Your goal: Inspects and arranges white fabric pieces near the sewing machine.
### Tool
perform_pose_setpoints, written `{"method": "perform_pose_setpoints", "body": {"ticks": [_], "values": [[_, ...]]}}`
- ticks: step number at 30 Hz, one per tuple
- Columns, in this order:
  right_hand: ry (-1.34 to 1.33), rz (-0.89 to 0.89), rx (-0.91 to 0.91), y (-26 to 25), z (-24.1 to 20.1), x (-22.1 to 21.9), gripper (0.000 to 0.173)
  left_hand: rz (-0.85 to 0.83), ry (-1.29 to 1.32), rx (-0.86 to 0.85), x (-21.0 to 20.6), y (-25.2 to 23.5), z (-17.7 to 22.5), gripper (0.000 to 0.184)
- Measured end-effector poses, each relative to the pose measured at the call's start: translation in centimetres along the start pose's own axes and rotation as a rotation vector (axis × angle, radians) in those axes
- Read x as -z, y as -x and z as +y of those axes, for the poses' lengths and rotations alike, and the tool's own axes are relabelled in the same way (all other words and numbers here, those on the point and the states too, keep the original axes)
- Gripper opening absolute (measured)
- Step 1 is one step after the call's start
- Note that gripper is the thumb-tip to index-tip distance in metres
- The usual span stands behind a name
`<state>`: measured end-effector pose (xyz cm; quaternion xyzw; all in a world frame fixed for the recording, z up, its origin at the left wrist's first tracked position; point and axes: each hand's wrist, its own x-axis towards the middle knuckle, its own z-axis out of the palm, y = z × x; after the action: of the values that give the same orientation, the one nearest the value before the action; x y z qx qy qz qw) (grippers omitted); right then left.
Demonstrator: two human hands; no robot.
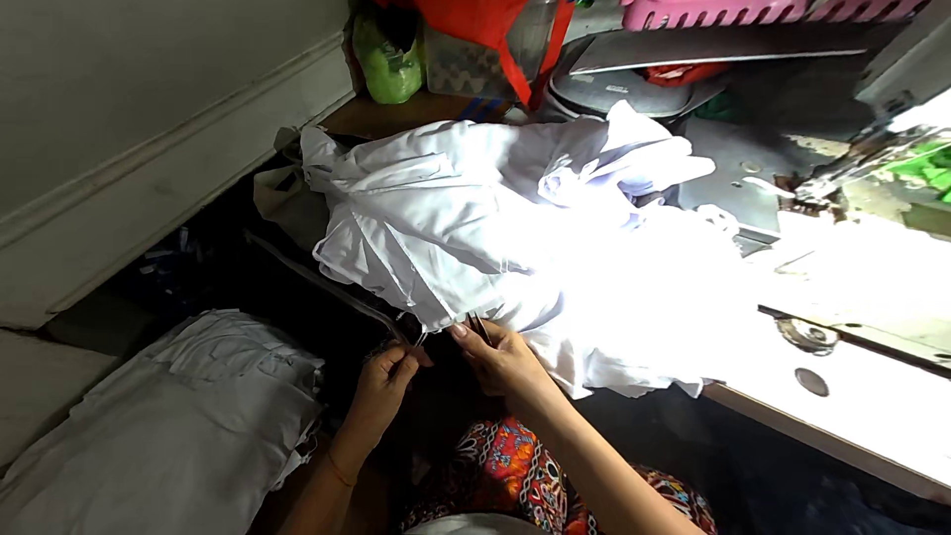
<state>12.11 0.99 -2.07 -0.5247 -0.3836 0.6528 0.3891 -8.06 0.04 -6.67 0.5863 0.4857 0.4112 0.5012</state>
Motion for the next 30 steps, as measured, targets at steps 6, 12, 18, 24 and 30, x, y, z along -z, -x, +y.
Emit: {"method": "perform_pose_setpoints", "body": {"ticks": [6,12,18,24,30], "values": [[-0.139,-0.080,-0.033,-0.7,-0.2,-1.6,0.022,0.048,0.014,-0.012,0.5,0.3,0.4,0.028],[0.024,-0.099,0.158,1.9,0.2,-0.3,0.013,-0.036,0.169,0.072,0.7,0.5,2.0,0.029],[0.561,-0.013,0.639,1.9,0.6,-0.6,0.021,0.061,0.603,0.300,-2.7,-1.6,5.7,0.027],[0.542,-0.053,0.421,1.8,-0.3,1.5,0.028,-0.068,0.737,0.204,-2.8,-1.5,5.1,0.023],[0.146,-0.247,0.054,1.1,-2.4,1.8,0.034,-0.122,0.464,0.066,-1.9,0.0,4.3,0.024]]}}
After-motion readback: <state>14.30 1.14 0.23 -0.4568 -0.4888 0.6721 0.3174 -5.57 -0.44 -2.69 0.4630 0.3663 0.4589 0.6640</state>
